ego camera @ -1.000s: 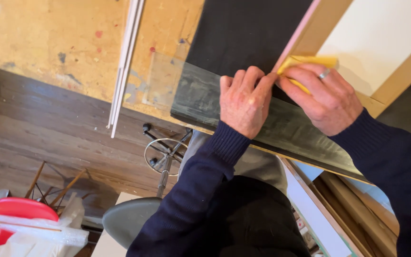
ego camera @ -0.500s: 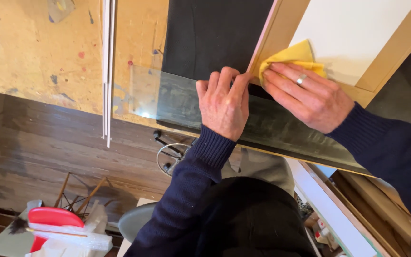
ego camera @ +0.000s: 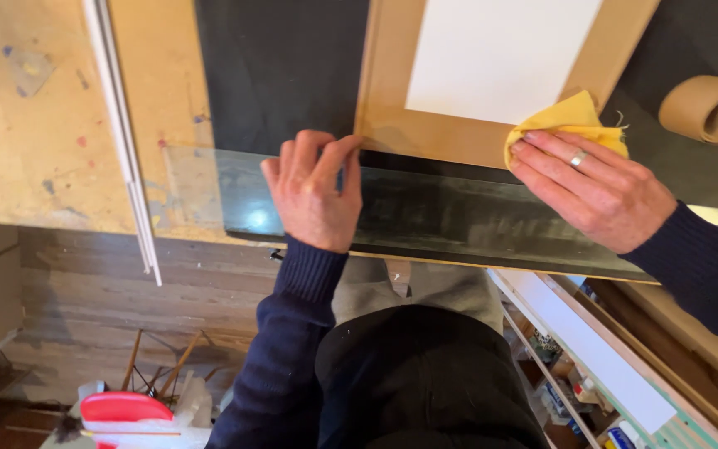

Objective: Apply adhesive tape to the edges of a piece of artwork and smooth it down to secure it to a backing board or glass.

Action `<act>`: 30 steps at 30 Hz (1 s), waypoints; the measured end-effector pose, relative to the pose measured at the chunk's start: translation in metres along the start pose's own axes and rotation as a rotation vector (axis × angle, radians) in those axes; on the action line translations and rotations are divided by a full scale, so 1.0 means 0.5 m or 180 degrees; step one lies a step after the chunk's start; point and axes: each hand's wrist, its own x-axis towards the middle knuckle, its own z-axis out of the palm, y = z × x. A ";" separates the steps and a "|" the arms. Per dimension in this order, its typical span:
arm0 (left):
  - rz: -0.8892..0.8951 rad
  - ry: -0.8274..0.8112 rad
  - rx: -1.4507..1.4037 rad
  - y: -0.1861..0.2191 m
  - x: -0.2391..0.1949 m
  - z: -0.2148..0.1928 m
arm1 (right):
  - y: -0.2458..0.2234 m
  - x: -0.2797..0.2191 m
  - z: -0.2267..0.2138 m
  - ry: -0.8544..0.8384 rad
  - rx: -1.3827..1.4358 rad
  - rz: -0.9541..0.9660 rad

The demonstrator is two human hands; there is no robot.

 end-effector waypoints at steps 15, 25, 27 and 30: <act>-0.0084 0.0078 -0.0241 -0.018 -0.007 -0.011 | -0.046 0.061 -0.086 0.0001 0.0254 0.0867; -0.0265 0.0136 -0.0441 -0.038 -0.002 0.006 | -0.143 0.282 0.029 0.0591 0.0908 0.0494; -0.0208 0.0143 -0.0581 -0.038 -0.002 0.005 | -0.147 0.273 0.039 0.0617 0.0876 0.0566; -0.0059 0.0079 -0.0643 -0.042 -0.006 0.000 | -0.163 0.278 0.035 0.0451 0.0648 0.0608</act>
